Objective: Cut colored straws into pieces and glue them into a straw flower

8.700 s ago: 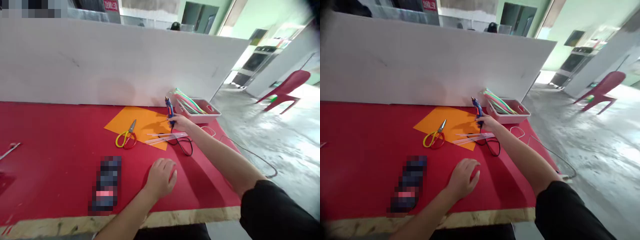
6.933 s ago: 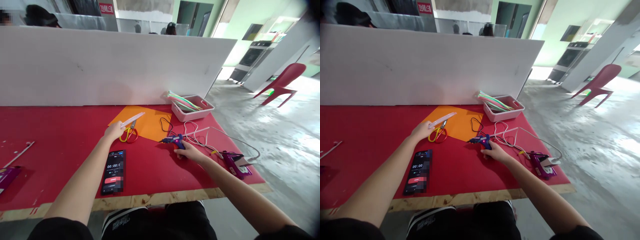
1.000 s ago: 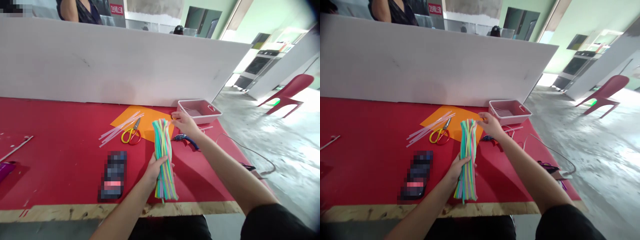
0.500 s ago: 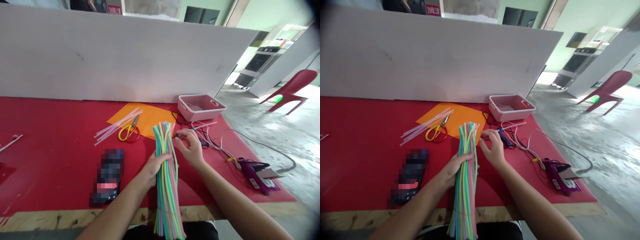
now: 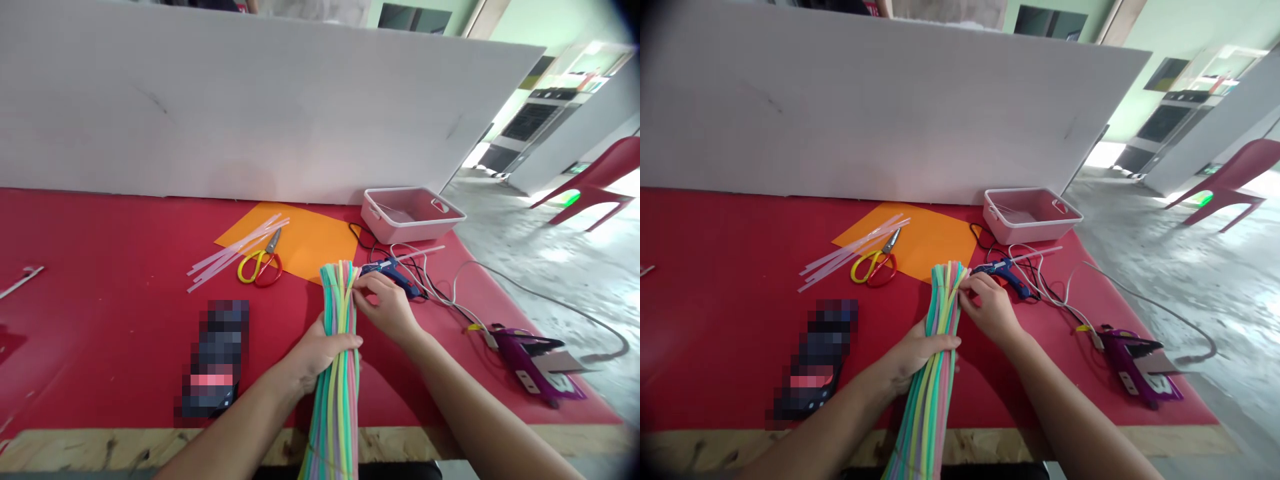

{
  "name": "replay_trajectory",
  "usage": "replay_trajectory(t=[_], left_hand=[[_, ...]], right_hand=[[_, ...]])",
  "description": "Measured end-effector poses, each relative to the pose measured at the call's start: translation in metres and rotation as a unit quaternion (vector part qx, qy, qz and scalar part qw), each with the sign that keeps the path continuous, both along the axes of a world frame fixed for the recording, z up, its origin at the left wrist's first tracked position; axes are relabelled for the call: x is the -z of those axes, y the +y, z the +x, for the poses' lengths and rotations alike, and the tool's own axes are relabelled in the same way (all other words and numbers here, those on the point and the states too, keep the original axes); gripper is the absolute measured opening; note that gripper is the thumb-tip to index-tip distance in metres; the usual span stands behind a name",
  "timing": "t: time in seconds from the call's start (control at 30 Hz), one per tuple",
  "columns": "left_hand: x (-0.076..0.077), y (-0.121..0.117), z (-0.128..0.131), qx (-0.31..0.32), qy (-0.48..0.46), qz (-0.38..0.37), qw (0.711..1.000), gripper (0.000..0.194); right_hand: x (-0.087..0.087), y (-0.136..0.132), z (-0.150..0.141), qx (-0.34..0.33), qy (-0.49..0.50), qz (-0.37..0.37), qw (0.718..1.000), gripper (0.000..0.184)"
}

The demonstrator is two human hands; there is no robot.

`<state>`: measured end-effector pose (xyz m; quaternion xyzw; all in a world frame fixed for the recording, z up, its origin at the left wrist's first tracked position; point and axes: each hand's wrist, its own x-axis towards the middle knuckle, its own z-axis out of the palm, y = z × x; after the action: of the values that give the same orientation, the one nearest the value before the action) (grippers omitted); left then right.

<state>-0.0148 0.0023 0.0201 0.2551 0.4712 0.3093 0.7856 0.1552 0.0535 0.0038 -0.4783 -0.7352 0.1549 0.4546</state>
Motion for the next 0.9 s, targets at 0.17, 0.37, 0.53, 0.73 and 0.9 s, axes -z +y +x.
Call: replay_trajectory(t=[0.17,0.37,0.53,0.73,0.9], left_hand=[[0.006,-0.003,0.0,0.087,-0.074,0.017,0.993,0.045],[-0.003,-0.007,-0.011,0.265,-0.208,0.039,0.941,0.023],[-0.009,-0.011,-0.016,0.305,-0.276,0.016,0.911,0.011],[-0.003,0.009,-0.015,0.001,-0.28,0.006,0.96,0.019],[-0.027,0.016,-0.019,-0.215,-0.216,0.057,0.951,0.016]], right_hand=[[-0.003,0.002,0.007,0.124,0.107,-0.021,0.986,0.007],[-0.02,0.011,0.031,0.177,0.334,-0.008,0.926,0.021],[-0.03,0.021,0.057,0.147,0.47,-0.019,0.87,0.031],[-0.027,0.022,0.042,0.101,0.507,-0.055,0.854,0.024],[-0.023,0.002,0.01,-0.019,0.462,-0.151,0.874,0.017]])
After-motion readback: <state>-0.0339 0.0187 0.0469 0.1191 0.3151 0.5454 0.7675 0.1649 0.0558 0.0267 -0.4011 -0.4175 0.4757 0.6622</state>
